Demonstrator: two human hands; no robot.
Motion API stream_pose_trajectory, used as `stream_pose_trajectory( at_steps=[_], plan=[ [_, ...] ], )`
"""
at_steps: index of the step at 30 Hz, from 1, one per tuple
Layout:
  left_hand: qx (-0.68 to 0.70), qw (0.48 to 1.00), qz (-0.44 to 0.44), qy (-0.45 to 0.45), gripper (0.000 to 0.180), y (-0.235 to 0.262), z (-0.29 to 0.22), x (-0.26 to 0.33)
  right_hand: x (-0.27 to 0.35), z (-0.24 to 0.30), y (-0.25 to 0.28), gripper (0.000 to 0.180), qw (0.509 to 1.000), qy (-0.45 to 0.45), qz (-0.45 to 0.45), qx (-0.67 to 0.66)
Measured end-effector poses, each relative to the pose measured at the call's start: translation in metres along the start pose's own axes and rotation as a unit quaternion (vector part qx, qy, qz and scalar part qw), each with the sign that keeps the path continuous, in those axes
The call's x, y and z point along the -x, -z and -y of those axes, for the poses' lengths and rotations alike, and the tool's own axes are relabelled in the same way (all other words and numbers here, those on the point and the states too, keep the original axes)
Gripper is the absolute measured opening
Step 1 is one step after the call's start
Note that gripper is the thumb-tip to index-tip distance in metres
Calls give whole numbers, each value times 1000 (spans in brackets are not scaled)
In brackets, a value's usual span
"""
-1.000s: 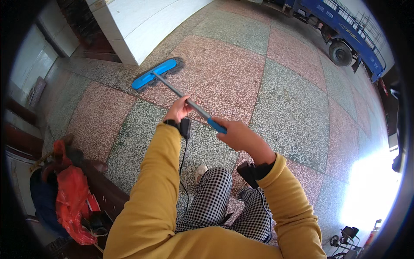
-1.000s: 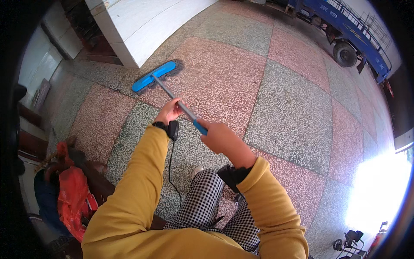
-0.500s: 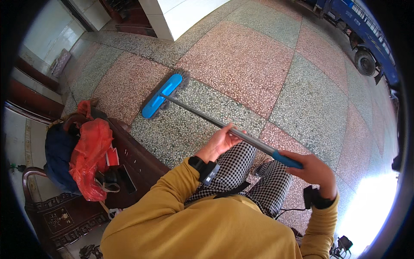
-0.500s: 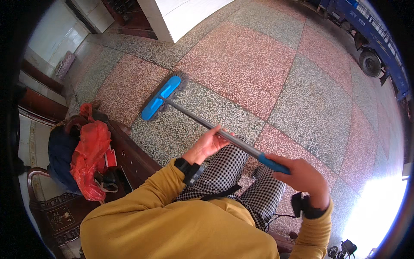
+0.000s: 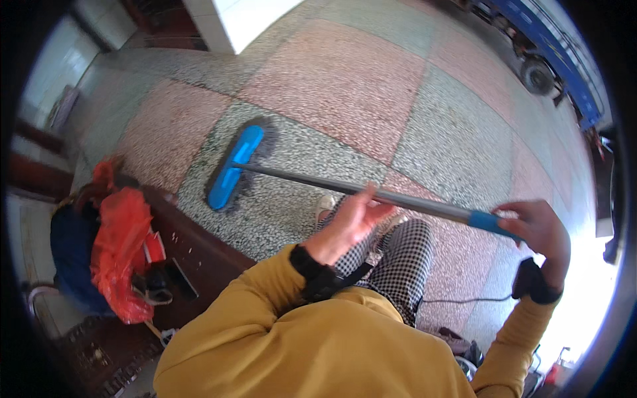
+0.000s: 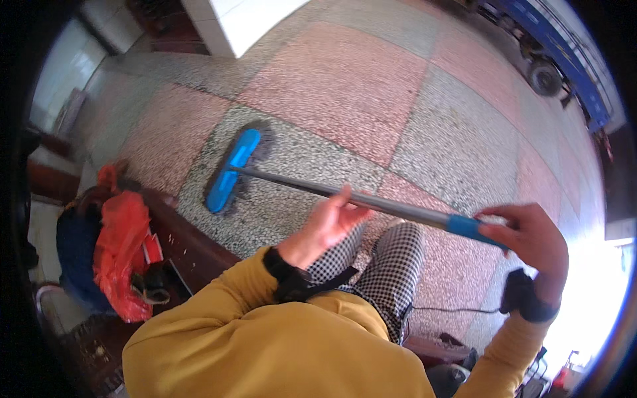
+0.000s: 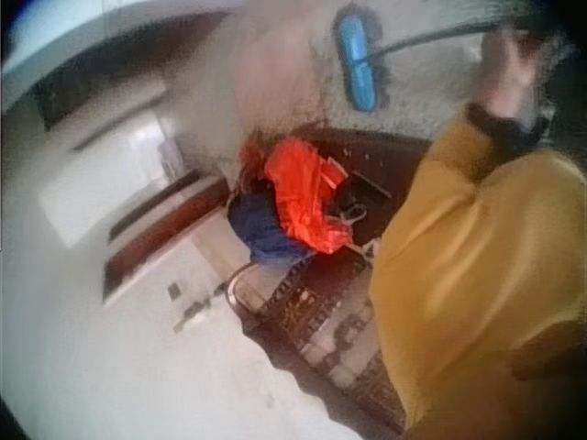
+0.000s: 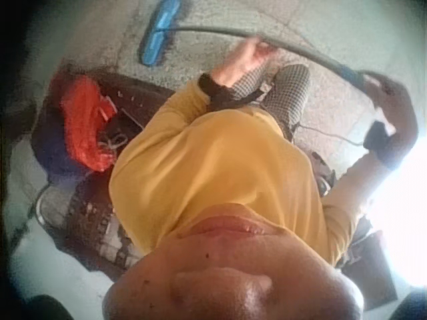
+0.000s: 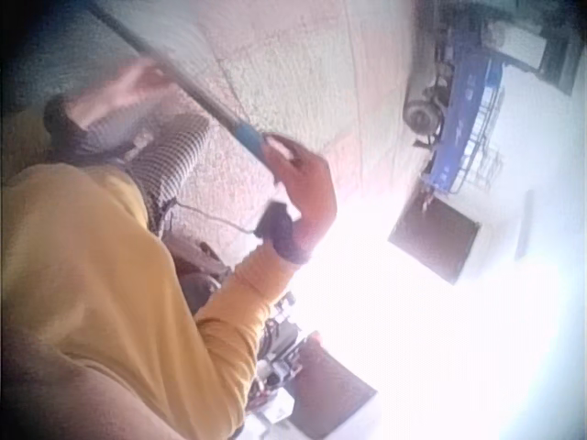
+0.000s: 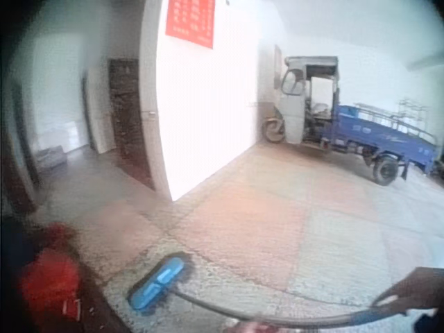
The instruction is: The person sweeps a tiled floor using a blue broom. They move the broom back and forth across the floor in a garage-like area and then into an adjacent room with a round dining table and chairs.
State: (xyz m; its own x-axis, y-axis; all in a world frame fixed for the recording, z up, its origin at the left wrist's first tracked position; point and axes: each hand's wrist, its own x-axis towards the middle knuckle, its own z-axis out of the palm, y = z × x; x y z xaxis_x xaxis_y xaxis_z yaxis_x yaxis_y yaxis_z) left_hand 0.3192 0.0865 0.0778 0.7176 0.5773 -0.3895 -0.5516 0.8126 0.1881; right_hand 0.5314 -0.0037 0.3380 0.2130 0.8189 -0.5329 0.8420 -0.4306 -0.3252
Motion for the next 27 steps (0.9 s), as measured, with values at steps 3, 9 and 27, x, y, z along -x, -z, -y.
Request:
stream_pose_trajectory(
  at_steps=[3,9,27],
  plan=[
    [0,992,-13,-122,27,39,-33,-3,-27,13,-18,36,985,155,63,-35],
    [-151,955,-152,-205,24,169,-158,-14,-146,61,-166,44,897,214,256,-291],
    [-229,967,-112,-10,22,113,-67,-97,-100,-76,-179,14,713,12,279,-643]
  ],
)
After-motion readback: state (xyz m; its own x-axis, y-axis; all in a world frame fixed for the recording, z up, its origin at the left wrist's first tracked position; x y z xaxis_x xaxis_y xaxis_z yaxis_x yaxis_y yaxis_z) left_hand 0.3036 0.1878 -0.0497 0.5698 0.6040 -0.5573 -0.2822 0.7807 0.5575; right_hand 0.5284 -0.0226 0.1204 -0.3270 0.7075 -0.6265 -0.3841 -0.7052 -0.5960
